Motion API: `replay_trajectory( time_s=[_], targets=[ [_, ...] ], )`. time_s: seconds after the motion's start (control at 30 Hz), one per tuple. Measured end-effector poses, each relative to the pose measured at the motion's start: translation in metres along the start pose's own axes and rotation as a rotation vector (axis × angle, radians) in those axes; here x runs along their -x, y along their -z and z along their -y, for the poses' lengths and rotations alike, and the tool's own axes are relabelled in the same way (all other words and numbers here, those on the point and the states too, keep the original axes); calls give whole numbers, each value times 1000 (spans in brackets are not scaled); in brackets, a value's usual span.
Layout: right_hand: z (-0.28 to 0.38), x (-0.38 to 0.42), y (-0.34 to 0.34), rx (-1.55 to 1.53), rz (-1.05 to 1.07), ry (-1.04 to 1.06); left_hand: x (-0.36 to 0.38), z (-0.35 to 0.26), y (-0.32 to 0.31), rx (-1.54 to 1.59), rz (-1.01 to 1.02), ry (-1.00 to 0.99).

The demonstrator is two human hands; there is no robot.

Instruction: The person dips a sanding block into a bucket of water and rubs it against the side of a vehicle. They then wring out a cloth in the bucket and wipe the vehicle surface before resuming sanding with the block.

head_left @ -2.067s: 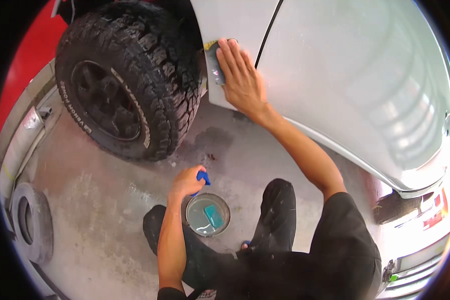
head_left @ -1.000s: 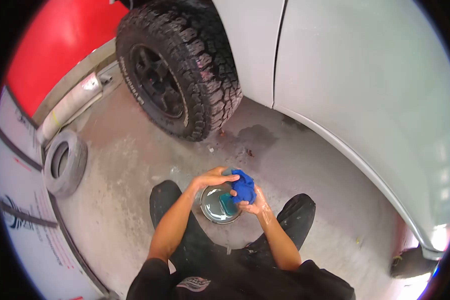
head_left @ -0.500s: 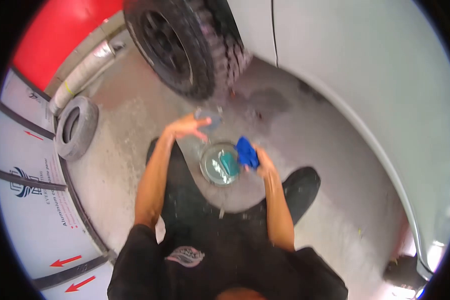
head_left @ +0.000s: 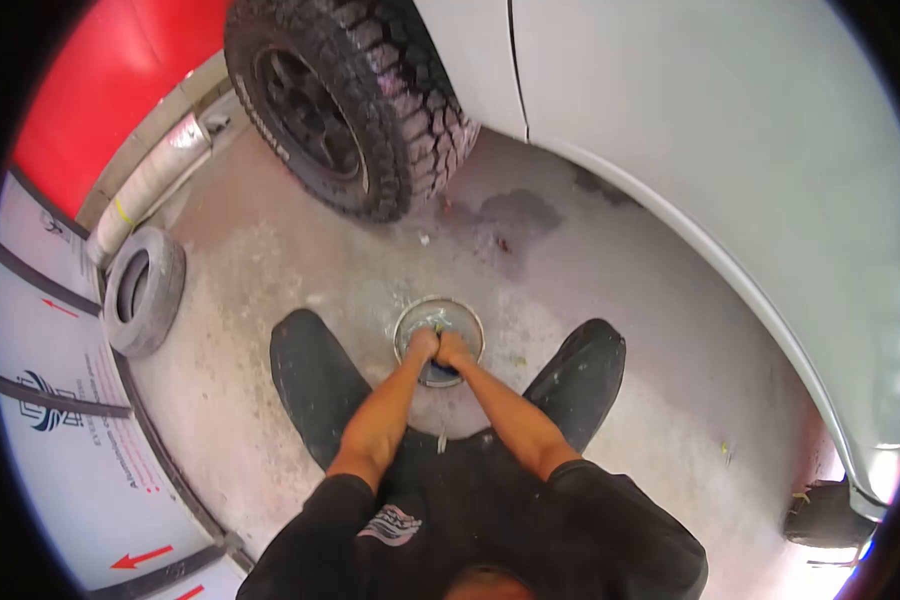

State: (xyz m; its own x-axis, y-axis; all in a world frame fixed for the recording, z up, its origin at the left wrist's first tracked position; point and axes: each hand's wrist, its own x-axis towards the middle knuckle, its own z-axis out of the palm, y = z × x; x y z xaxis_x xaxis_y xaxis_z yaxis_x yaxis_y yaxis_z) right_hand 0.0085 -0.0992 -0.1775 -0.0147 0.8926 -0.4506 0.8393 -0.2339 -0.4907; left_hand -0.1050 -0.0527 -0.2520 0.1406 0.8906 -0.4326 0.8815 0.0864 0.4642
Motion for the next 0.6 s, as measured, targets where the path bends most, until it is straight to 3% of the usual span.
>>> replay_trajectory(
  time_s=[0.07, 0.13, 0.23, 0.27, 0.33, 0.4, 0.47, 0.53, 0.57, 0.6],
  targets=[
    [-4, -1, 2, -4, 86, 33, 9, 1, 0, -63, 130, 28],
    [-9, -2, -2, 46, 97, 8, -11, 22, -19, -232, 175, -204],
    [-6, -22, 2, -29, 85, -55, 63, -52, 98, 135, 303, 85],
    [-5, -18, 12, -78, 73, -72, 55, -48, 110, 147, 327, 54],
    [13, 7, 55, -584, 42, -3, 8, 3, 94, 68, 273, -231],
    [31, 20, 91, -988, 34, 51, 99, -72, 178, 703, 88, 146],
    [49, 25, 113, -1296, 52, 88, 91, -66, 166, 1209, 39, 77],
    [46, 14, 97, -1192, 42, 151, 41, -40, 106, 1670, 45, 5],
    [47, 7, 86, -1140, 32, 189, 49, -43, 103, 1722, 50, 71],
    [65, 16, 82, -1067, -154, 28, 61, -56, 105, 1775, 57, 136]
  ],
)
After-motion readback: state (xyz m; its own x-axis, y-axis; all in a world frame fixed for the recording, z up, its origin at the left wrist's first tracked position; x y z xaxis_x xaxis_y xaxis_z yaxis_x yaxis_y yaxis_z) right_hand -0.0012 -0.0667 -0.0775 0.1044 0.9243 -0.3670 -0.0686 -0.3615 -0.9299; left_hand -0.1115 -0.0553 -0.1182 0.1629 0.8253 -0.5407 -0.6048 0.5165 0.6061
